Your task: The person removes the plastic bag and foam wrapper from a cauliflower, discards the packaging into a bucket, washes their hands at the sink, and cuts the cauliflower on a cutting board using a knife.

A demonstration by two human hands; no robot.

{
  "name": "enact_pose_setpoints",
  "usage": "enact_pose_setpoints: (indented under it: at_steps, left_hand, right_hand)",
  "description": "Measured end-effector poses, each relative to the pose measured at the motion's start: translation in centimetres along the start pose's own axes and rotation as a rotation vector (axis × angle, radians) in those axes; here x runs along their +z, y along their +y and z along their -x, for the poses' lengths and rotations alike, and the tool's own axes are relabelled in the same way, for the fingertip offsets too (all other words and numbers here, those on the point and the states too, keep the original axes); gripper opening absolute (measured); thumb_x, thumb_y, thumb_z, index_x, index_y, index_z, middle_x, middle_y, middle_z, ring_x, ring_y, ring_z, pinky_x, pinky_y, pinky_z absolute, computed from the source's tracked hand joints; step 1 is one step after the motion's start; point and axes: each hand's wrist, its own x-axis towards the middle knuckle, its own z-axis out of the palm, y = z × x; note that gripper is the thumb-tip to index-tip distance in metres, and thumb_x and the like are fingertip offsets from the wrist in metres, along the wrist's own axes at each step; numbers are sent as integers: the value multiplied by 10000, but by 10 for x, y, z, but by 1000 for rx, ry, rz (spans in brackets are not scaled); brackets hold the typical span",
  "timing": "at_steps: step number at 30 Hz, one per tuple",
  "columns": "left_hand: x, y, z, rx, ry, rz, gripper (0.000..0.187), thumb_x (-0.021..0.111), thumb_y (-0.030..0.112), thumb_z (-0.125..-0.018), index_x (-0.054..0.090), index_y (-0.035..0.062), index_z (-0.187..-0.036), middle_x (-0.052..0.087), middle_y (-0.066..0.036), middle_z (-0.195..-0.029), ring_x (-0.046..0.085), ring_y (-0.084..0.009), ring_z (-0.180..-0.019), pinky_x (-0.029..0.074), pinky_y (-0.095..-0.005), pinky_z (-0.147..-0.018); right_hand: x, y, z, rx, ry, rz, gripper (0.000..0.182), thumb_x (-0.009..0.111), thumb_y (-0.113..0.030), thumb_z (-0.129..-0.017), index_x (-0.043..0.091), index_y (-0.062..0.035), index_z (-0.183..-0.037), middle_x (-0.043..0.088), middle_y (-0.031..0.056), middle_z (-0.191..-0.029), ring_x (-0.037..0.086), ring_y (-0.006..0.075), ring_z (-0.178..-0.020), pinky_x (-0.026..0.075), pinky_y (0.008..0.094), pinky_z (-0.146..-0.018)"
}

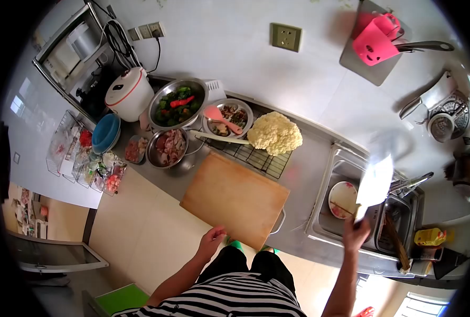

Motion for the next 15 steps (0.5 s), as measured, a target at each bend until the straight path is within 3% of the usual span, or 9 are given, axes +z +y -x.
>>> enact_pose_setpoints:
  at_steps: [1, 3, 4, 6, 7, 9, 15]
  left_hand:
    - [-6, -6, -2, -7, 1, 2, 282, 569, 109, -862, 547, -4, -1119, 614, -73, -949, 587, -128, -837, 501, -261, -742]
    - [-16, -15, -5, -248, -72, -92, 274, 549, 185, -889, 558, -10, -1081, 617, -95, -948, 601, -165, -832, 512, -299, -756]
    - [-19, -13, -4, -257, -68, -90, 274, 549, 185, -889, 558, -10, -1081, 617, -95, -948, 601, -165, -832, 512, -299, -756]
    - [-22, -2, -7, -668, -102, 242, 339, 518, 280, -916, 538, -20, -1073, 617, -127, -957, 618, -216, -858, 523, -336, -773]
    - [-23, -5, -10, -676, -110, 239, 339, 518, 280, -916, 538, -20, -1073, 617, -127, -957, 618, -216, -858, 523, -336, -773]
    - [-23, -18, -21, -721, -155, 544, 400, 473, 343, -934, 506, -25, -1088, 613, -158, -970, 625, -258, -891, 528, -345, -790]
    - [-9, -27, -42, -611, -189, 508, 422, 418, 338, -955, 472, -43, -1128, 604, -194, -1013, 622, -273, -921, 528, -350, -821]
  right_hand:
    - [3, -15, 30, 57, -118, -2, 205, 644, -99, -748, 478, -28, -651, 426, 7, -499, 397, 78, -479, 316, 275, -431]
    - [25, -13, 90, 135, -261, 127, 181, 666, -104, -694, 506, -30, -654, 454, 89, -503, 430, 158, -453, 382, 326, -458]
    - [36, -9, 114, 191, -399, 112, 139, 667, -106, -677, 550, -31, -685, 525, 103, -538, 517, 200, -473, 432, 339, -491]
    - [57, -35, 138, 220, -541, 102, 158, 678, -126, -648, 593, -31, -742, 627, 151, -668, 635, 298, -611, 499, 364, -568]
    - [71, -40, 145, 182, -588, 65, 189, 681, -141, -642, 596, -31, -769, 626, 160, -672, 630, 324, -625, 501, 380, -581]
    - [95, -41, 153, 153, -707, 93, 239, 685, -216, -638, 593, -52, -784, 615, 175, -676, 611, 367, -666, 498, 424, -596]
    - [132, -62, 124, 168, -937, 264, 295, 644, -298, -687, 591, -68, -865, 640, 164, -786, 610, 366, -772, 491, 460, -681]
